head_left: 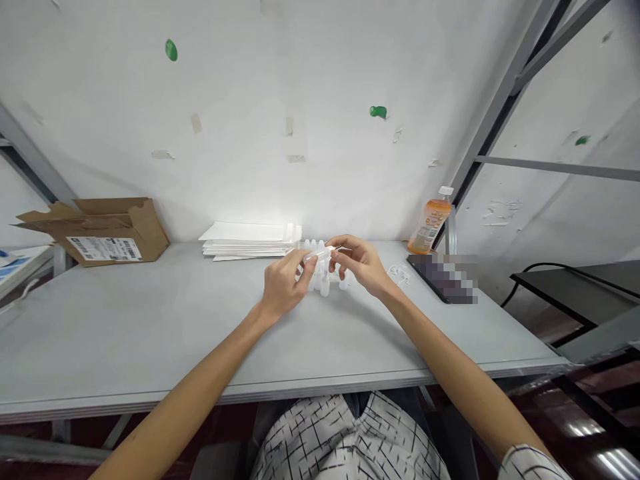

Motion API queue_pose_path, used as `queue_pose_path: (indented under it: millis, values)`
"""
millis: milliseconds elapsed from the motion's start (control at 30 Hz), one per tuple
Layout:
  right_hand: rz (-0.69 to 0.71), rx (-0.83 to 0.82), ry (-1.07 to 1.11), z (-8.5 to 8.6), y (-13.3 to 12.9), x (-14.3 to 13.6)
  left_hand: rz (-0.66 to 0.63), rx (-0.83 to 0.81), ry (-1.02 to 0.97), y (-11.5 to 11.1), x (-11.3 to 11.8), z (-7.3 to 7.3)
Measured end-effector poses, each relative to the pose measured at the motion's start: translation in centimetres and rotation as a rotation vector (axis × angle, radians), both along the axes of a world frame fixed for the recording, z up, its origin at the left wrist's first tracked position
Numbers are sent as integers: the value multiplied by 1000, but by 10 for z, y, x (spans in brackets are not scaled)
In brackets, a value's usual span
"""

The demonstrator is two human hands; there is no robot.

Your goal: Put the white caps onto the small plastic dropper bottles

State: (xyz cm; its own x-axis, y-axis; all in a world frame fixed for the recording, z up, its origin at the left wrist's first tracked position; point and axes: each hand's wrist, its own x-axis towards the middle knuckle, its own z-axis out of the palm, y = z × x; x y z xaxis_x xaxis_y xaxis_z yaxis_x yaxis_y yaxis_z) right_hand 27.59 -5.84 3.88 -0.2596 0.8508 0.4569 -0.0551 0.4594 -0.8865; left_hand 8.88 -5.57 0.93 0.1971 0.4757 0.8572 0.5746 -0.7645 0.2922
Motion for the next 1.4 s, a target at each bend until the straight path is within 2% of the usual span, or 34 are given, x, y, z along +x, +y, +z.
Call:
queue_pose_path:
  millis: [133,267,533,933,1133,1400]
  values:
    - [-21,-5,7,0,0,0,-88,-39,0,-2,0,0]
    - [-35,-8,5,-1,2,1,-70,32,8,-1,1,-1]
    - [-48,5,10,-1,2,1,-34,-52,-13,1,1,-1]
    - [-73,28,22,1,1,0,-60,38,-19,2,1,-1]
    - [-96,39,-10,-2,2,0,-83,33,7,3,1,-2]
    - [-141,47,-46,0,-1,-1,-4,42,15,5,1,-4]
